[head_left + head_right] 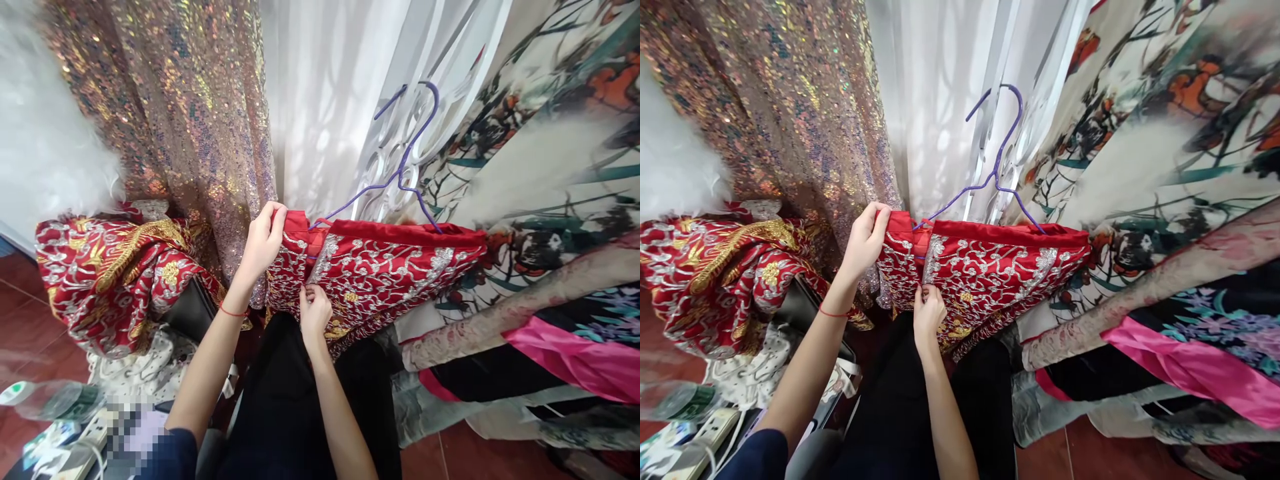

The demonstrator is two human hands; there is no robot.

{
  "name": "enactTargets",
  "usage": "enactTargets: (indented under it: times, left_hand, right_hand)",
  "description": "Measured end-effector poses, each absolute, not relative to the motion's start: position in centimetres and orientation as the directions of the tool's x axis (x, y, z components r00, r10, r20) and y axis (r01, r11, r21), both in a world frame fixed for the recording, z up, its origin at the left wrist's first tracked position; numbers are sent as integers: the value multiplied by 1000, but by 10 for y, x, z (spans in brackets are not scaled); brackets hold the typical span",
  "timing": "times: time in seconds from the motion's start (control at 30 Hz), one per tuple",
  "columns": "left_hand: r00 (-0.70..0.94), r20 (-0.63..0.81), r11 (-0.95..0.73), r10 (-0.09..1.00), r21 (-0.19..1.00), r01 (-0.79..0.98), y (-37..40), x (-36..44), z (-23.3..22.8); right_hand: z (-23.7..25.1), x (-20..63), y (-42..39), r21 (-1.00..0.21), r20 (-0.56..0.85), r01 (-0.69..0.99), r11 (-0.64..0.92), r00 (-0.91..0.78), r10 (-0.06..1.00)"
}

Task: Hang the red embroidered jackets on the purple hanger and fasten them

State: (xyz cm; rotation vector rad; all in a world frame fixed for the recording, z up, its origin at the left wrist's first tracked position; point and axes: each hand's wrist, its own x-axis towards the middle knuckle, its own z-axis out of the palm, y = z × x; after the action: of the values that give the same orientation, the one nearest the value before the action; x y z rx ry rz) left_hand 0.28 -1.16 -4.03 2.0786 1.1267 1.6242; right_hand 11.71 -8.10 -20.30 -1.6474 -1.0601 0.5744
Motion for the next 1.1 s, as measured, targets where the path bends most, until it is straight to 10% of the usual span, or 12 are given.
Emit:
enactTargets:
  times: [0.5,0.77,1.1]
  left_hand:
    - [-174,814,-679,554,562,472,-43,0,-103]
    - [26,499,-439,866,735,517,-85,6,-233]
    - [13,400,-358,916,804,475,-73,19,-247]
  right_hand:
    - [-199,122,-99,-950,-156,-287,-125,89,984]
    - [-197,119,-105,-931,-130,-352,-96,74,989]
    - [-197,98,-98,-918,-118,-393,-43,169,979]
